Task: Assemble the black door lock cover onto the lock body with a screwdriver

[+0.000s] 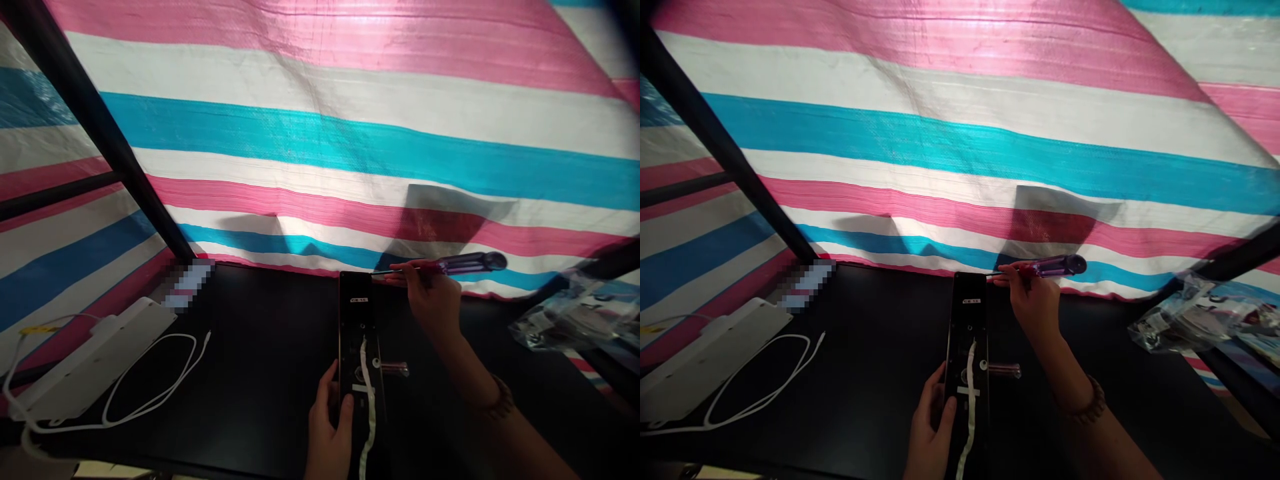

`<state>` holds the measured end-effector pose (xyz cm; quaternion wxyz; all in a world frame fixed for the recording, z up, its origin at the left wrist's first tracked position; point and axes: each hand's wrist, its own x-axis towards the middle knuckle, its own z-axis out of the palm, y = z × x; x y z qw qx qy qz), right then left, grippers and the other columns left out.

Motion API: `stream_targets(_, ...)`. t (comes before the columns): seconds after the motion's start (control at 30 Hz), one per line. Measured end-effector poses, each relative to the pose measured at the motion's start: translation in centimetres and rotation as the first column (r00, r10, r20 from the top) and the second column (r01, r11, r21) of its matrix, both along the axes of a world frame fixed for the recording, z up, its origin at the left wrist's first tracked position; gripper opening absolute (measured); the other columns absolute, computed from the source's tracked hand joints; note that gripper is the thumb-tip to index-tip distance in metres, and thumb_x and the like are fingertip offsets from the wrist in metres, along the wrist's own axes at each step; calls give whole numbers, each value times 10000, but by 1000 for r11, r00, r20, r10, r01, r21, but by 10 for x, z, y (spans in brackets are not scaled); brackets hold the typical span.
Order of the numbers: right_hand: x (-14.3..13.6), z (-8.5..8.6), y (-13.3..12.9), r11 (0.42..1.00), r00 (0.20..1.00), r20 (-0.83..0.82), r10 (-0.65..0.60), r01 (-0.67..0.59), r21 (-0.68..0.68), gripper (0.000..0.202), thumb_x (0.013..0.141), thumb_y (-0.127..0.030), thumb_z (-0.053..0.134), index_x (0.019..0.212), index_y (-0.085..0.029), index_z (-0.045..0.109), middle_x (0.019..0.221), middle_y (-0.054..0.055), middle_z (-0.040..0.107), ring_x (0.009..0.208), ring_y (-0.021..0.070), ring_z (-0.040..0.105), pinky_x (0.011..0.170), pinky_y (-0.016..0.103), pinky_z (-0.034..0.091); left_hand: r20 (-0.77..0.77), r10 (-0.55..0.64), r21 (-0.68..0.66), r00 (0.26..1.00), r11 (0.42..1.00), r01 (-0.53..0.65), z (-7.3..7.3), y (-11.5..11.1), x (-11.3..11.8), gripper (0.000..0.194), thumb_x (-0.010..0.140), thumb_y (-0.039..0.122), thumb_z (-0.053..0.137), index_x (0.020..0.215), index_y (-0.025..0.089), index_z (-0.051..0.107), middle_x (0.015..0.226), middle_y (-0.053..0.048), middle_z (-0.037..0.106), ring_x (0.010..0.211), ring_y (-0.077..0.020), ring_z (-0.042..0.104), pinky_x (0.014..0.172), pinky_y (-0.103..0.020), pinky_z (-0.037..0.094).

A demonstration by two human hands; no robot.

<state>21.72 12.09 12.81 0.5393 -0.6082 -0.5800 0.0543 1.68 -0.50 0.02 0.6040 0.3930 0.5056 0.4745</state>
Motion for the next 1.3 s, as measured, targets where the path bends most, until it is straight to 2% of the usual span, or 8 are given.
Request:
stream_targets(0.2,0,-2,-4,1000,1000,13,-8,8,11,374,950,-568,556,874,-220,671,835,85,791,705,271,772,671,372,614,12,-11,9,1000,1000,11,2,1,-1,579,904,530,623,1398,234,562,1078,-93,730,973,-253,700,885,-370,550)
stream_targets(0.37,-1,-1,-6,1000,1000,-6,-19,20,2,381,942,-579,561,868,-217,655,855,94,792,698,270,771,678,377,615,9,-3,1,1000,1000,3,2,1,-1,560,905,525,621,1388,246,574,1108,-94,722,1003,-259,690,891,-375,544)
stream_targets(0.5,-4,1,-7,1000,1000,-21,-18,18,11,362,936,-562,584,867,-212,644,860,90,791,689,264,770,671,368,612,26,-16,7,1000,1000,15,0,1,0,566,906,530,618,1394,247,568,1048,-87,728,953,-253,698,888,-392,552)
stream_targets(0.67,-3,0,-8,999,999,20,-32,32,-3,375,939,-576,570,873,-219,661,818,80,788,688,269,770,673,372,606,41,-8,-3,999,1000,8,1,1,0,568,900,542,623,1386,252,577,1062,-88,731,969,-254,700,899,-386,554)
stream_targets(1.0,-5,-2,-9,1000,999,-37,-21,22,22,362,929,-568,596,876,-216,658,874,87,790,687,263,768,664,367,607,51,-4,6,999,1000,3,4,1,1,575,893,542,628,1380,241,580,1058,-88,731,969,-251,696,884,-370,549)
stream_targets(1.17,-8,1,-10,999,1000,5,-27,27,18,373,944,-565,575,860,-212,661,835,78,787,671,257,765,659,366,604,24,1,15,1000,1000,-2,4,1,0,567,896,534,630,1374,232,580,1004,-76,730,901,-235,696,863,-367,549)
stream_targets(1.3,-9,0,-10,1000,1000,17,-18,18,23,349,948,-545,580,869,-213,653,845,80,788,673,254,766,647,360,602,29,-11,14,1000,1000,11,4,2,-1,558,903,530,622,1382,247,575,1006,-71,729,919,-240,698,862,-371,550)
